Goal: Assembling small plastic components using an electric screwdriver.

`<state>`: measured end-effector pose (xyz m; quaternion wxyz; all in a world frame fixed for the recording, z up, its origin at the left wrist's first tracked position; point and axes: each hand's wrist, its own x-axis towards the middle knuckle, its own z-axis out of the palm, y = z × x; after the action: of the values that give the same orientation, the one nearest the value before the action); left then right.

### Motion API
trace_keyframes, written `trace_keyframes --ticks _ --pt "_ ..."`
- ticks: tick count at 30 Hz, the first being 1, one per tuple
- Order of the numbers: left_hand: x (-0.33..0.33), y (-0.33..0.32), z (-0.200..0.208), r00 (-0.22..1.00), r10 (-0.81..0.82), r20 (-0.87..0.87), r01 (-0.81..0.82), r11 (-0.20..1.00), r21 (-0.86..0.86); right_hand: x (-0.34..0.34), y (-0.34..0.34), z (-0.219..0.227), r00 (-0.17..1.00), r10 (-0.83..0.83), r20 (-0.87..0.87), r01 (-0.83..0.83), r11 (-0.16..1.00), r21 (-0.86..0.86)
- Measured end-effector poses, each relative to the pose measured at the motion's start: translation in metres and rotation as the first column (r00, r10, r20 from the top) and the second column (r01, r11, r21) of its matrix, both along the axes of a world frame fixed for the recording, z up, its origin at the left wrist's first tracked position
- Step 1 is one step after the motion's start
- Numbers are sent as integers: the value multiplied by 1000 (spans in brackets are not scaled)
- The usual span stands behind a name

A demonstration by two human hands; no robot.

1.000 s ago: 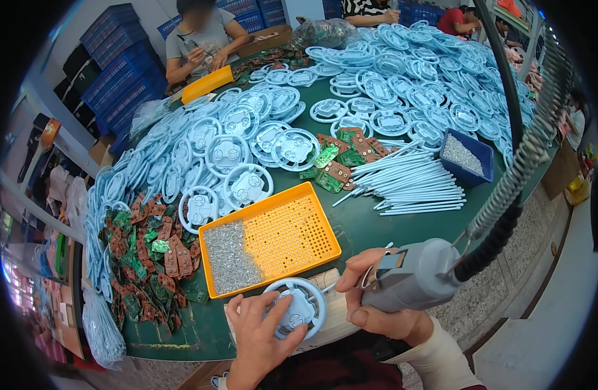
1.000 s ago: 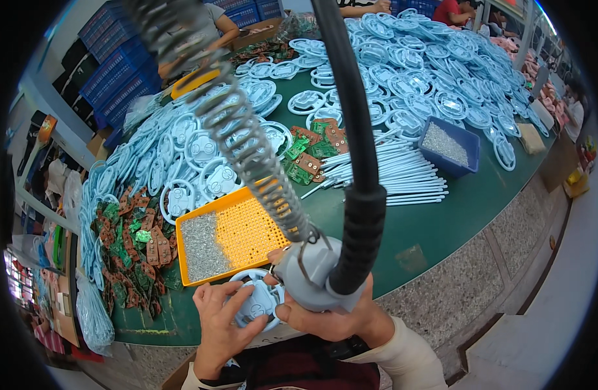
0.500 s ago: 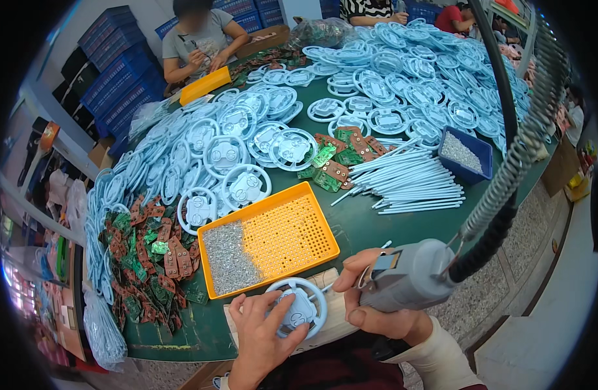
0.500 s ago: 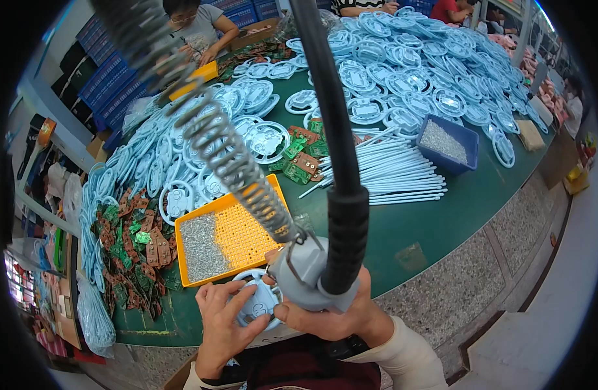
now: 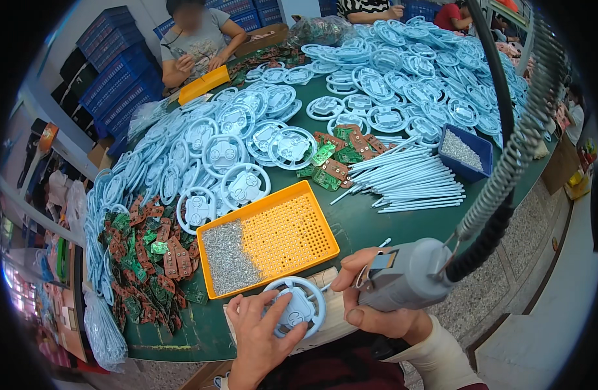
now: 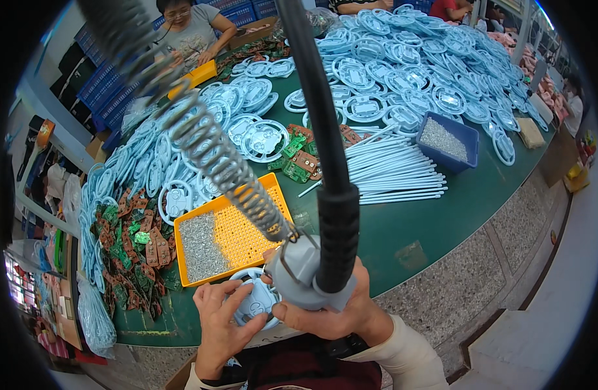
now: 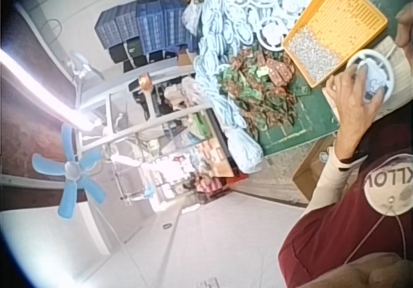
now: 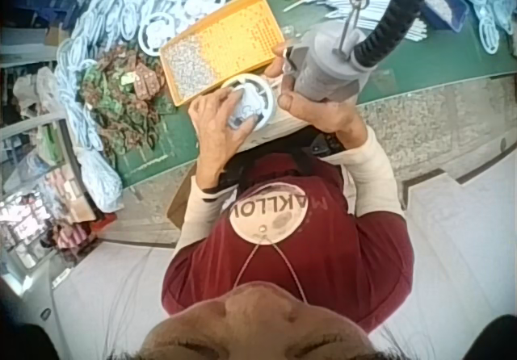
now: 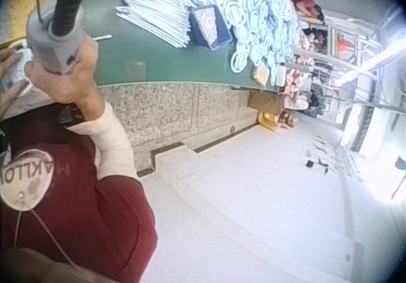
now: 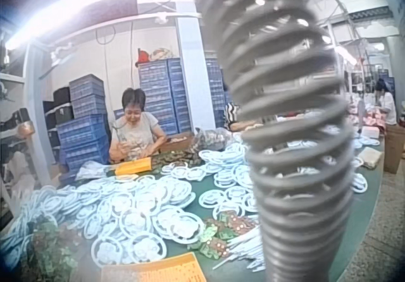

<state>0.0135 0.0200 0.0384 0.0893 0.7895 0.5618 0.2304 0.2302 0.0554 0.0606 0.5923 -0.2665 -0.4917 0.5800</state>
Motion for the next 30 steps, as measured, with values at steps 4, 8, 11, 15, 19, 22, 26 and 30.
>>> trace_keyframes --ticks 4,8,11,15,19,22,26,30 --pt "2 0 0 1000 -1 5 1 1000 4 0 0 2 1000 7 -3 -7 1000 -18" --pt "2 1 -2 1000 3 -5 -3 1000 -4 -1 1 2 1000 1 -24 -1 1000 -10" --pt "2 0 -2 1000 6 -9 -6 1000 -10 0 1 2 1000 -1 -24 1 1000 -3" --pt "3 -1 -2 1000 13 -21 -14 1000 -12 1 1 1 1000 -7 17 7 1000 13" --pt "0 -4 -6 999 3 -40 -4 1000 -26 0 0 0 999 -29 32 30 999 -15" --pt "-6 -1 -15 998 -57 -23 57 998 6 2 -2 3 998 -28 52 32 997 -72" --pt "-12 -6 -16 995 -67 -75 67 998 6 0 -6 14 998 -19 56 22 999 -47" --pt "-5 -15 -11 996 29 90 -26 999 -34 7 -14 18 994 13 113 -17 999 37"
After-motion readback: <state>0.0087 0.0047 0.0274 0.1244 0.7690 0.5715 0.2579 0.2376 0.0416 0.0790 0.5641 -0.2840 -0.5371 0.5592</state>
